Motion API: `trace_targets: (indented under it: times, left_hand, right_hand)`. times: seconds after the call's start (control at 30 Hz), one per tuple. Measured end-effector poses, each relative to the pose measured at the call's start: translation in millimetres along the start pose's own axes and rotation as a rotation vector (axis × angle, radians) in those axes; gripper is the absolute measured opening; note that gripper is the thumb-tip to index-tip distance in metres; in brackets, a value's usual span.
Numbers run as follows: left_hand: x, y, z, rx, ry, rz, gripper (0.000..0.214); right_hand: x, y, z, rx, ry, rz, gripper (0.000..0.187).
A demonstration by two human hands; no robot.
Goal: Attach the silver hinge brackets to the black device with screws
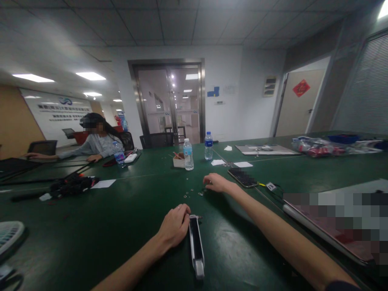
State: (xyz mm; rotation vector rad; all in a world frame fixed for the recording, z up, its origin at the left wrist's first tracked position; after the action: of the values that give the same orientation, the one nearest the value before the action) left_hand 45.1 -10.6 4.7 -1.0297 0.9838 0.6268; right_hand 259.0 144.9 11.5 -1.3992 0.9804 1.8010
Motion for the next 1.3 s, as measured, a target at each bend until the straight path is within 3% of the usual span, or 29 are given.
trace_targets:
  times: [0.13,0.37,0.67,0.87,1.1,1.3]
  left_hand:
    - [-2.4,-3.0,-0.4,0.013,-0.007,0.010,0.023]
    - [-3.6,-3.3,-1.4,0.011,-0.015,0.004,0.022]
    - [-4.2,3.3,4.0,-0.060,-0.045,-0.203,0.024]
    - [-5.8,17.7,9.1,-0.173,-0.126,-0.428,0.026]
    - [2.2,34.7,17.0,-0.215,-0.266,-0.784,0.031]
    - [0.6,33.4,15.3,-0.169,-0.240,-0.857,0.032]
  right_hand:
    - [2.9,19.3,-0.2,-0.111,0.122,0.011,0.018]
    - [-5.6,34.0,-6.1,-0.148,0.093,-0.010,0.021]
    - [0.7,36.7,-7.6,0.057,0.229,-0.039,0.021]
    - [-1.5,37.2,-6.5,0.064,0.261,-0.051,0.032]
    - [-20.8,79.7,-16.1,-0.112,0.206,0.263,0.026]
    - [-14.1,115.8,-21.5,-0.249,0.257,0.473,0.027]
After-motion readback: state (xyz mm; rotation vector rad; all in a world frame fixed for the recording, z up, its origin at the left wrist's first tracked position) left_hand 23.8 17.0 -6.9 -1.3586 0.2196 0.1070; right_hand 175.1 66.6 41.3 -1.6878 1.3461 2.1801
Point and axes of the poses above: each hand's wrist, its own z-axis towards the middle knuckle, its own x-axis out of the palm, y = z × x, the point moved 2 cm from there along z, towards the middle knuckle, and after that the axes turned 2 degrees about z, right-handed, at the moved point
